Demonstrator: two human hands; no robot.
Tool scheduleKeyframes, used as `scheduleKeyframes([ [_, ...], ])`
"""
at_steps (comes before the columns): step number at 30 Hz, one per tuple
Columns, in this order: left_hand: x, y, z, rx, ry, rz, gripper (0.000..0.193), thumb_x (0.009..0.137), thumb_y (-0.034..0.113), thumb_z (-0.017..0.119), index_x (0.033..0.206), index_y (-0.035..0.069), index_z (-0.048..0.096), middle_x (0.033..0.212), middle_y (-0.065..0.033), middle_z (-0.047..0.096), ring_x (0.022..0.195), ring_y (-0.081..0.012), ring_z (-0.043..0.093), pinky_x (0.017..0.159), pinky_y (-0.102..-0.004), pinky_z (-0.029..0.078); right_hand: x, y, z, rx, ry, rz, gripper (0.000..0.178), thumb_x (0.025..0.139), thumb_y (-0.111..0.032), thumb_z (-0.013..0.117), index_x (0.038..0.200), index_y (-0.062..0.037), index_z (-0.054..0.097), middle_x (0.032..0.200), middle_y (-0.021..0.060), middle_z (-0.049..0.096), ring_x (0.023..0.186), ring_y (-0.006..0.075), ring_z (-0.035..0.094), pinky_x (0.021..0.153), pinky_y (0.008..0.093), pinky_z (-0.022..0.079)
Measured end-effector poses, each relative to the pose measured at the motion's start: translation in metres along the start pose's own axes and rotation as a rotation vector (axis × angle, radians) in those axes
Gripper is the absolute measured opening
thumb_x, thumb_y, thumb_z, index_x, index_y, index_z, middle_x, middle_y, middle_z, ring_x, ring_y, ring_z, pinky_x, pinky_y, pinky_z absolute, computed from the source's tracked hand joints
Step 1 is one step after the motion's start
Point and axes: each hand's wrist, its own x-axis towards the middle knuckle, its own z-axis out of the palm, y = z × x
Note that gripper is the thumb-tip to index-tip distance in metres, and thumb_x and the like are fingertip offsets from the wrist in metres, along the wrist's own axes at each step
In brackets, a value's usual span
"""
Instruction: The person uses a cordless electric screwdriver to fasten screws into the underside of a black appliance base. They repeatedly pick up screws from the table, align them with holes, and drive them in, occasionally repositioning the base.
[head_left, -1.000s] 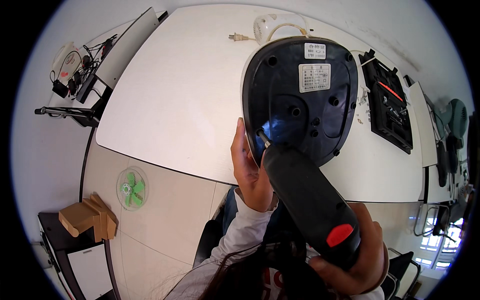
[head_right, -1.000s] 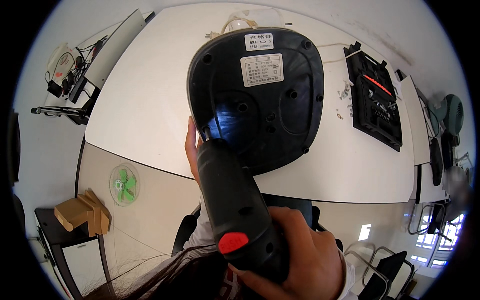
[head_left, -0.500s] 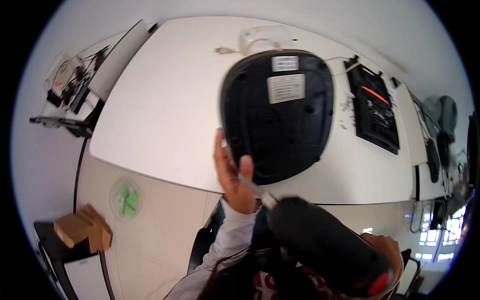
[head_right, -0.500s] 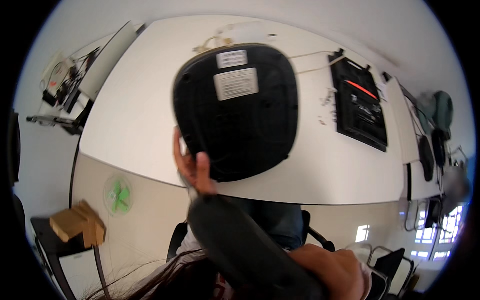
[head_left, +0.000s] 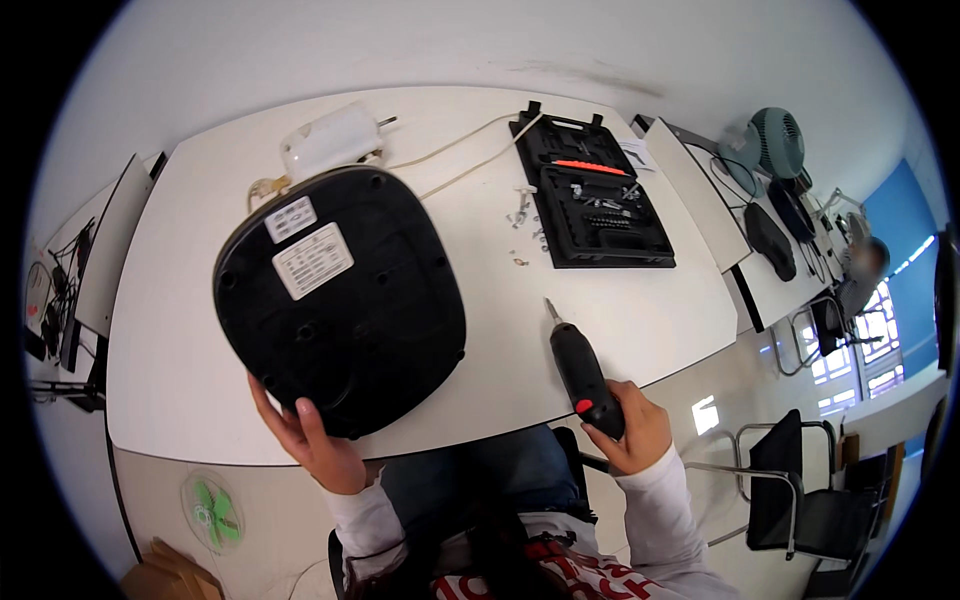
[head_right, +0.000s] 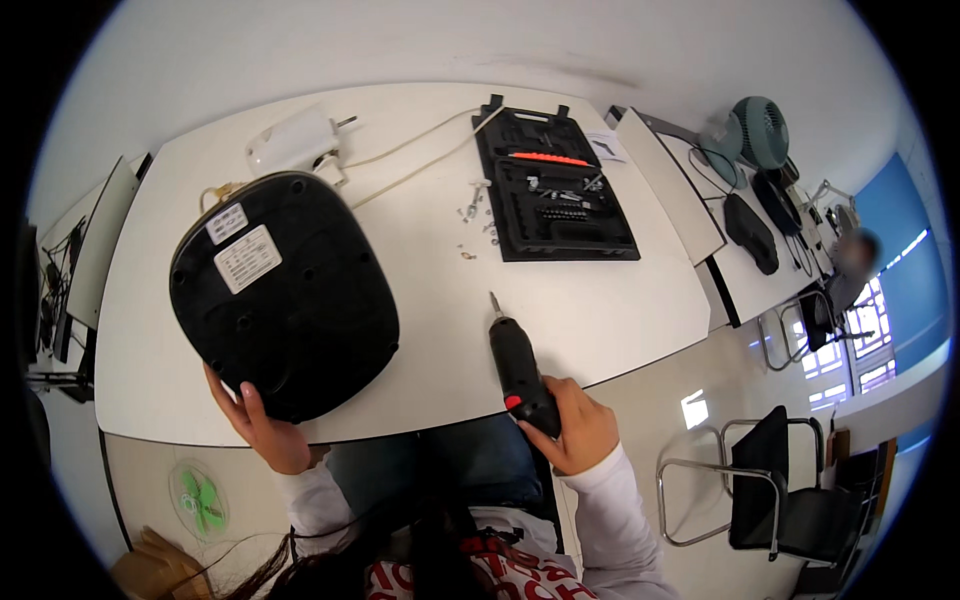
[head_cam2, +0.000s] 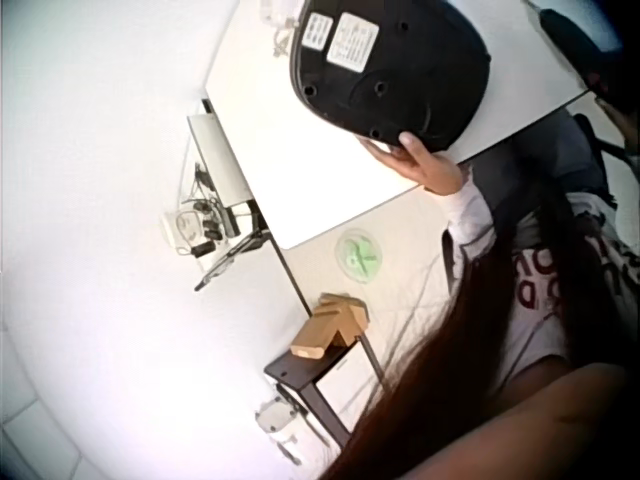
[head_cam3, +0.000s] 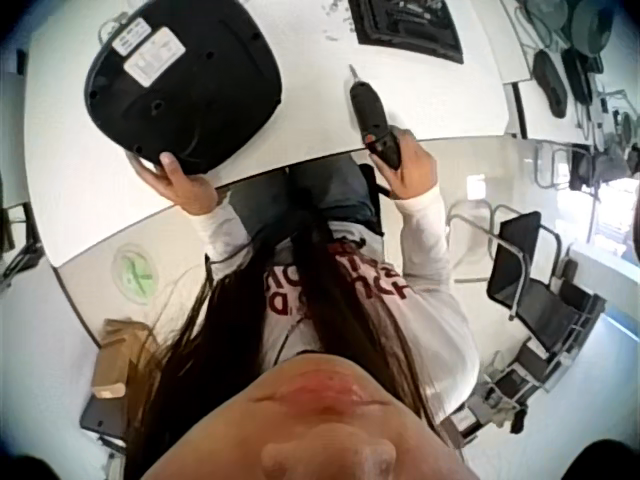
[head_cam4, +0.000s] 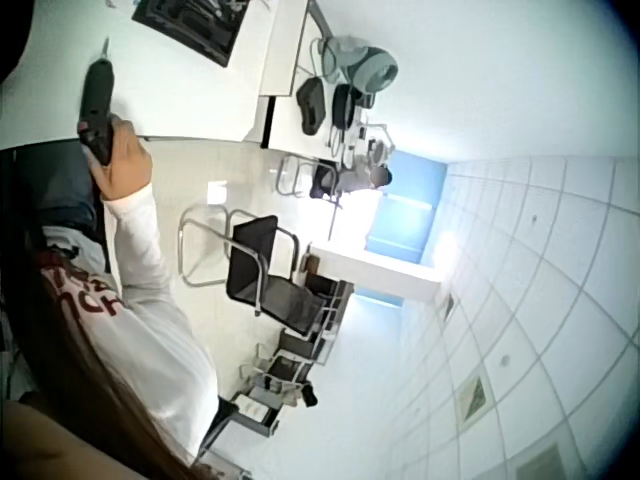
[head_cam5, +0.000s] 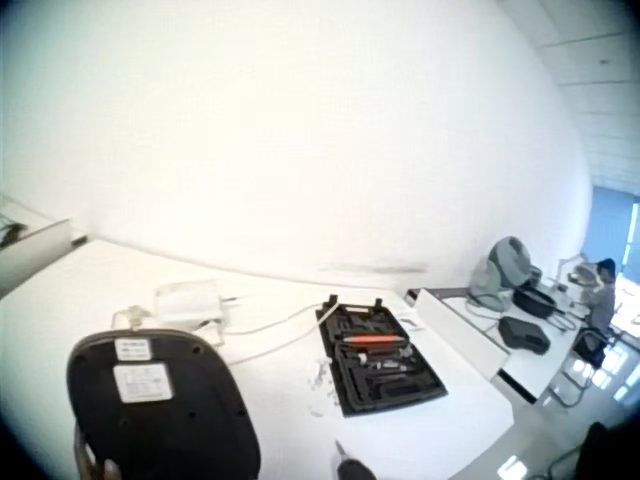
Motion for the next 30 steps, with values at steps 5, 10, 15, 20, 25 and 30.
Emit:
scheduleKeyframes([
  [5, 0.001, 0.001, 0.003, 0.109, 0.028, 0.015, 0.058, 0.092, 0.02, 0.047, 0.142, 0.0, 0.025, 0.142, -0.0186, 0.033, 0.129, -0.0272, 0.037, 0.107, -0.034, 0.028, 0.02, 0.021, 0.006, -0.148, -0.031, -0.105, 0.052, 0.072, -0.025, 0.073, 0.112, -0.0031, 0.051, 0.089, 0.0109, 0.056, 0.074, 0.029, 0.059, 0.06, 0.0358, 0.048],
  [10, 0.0, -0.002, 0.001, 0.133, 0.026, 0.014, 0.06, 0.091, 0.02, 0.048, 0.142, -0.001, 0.024, 0.144, -0.0176, 0.03, 0.131, -0.0275, 0.034, 0.108, -0.0345, 0.026, 0.044, 0.027, 0.01, -0.197, -0.082, -0.189, 0.059, 0.07, -0.034, 0.073, 0.116, -0.0041, 0.051, 0.095, 0.0093, 0.054, 0.084, 0.0272, 0.055, 0.073, 0.0368, 0.046],
  [15, -0.002, -0.003, -0.005, 0.211, -0.001, 0.011, 0.068, 0.087, 0.021, 0.053, 0.143, -0.001, 0.02, 0.145, -0.0176, 0.026, 0.133, -0.0279, 0.03, 0.109, -0.0364, 0.024, 0.075, 0.039, 0.004, -0.293, -0.159, -0.302, 0.062, 0.071, -0.04, 0.07, 0.118, -0.0041, 0.052, 0.108, 0.0109, 0.051, 0.1, 0.0296, 0.049, 0.087, 0.0397, 0.04],
  [20, -0.011, -0.002, -0.016, 0.298, -0.12, 0.041, 0.078, 0.083, 0.021, 0.057, 0.144, -0.002, 0.015, 0.147, -0.0183, 0.02, 0.136, -0.0291, 0.024, 0.11, -0.0378, 0.02, 0.127, 0.038, -0.011, -0.11, -0.277, -0.471, 0.05, 0.072, -0.036, 0.072, 0.108, -0.0053, 0.056, 0.117, 0.0149, 0.049, 0.108, 0.0347, 0.046, 0.092, 0.0441, 0.038],
  [25, -0.013, -0.001, -0.016, 0.228, -0.16, 0.003, 0.085, 0.08, 0.02, 0.06, 0.145, -0.003, 0.01, 0.148, -0.0181, 0.017, 0.136, -0.0293, 0.023, 0.11, -0.0375, 0.019, 0.19, 0.043, -0.001, -0.065, -0.106, -0.441, 0.02, 0.081, -0.017, 0.064, 0.097, -0.0058, 0.06, 0.099, 0.0109, 0.059, 0.094, 0.0311, 0.055, 0.081, 0.037, 0.045],
  [30, -0.012, -0.006, -0.024, 0.211, -0.213, 0.007, 0.087, 0.08, 0.019, 0.06, 0.145, -0.003, 0.007, 0.149, -0.0177, 0.015, 0.136, -0.0289, 0.022, 0.11, -0.0374, 0.018, 0.256, 0.043, 0.045, -0.329, -0.039, -0.421, 0.013, 0.081, -0.012, 0.062, 0.093, -0.0088, 0.065, 0.092, 0.006, 0.062, 0.091, 0.0273, 0.059, 0.078, 0.0364, 0.048],
])
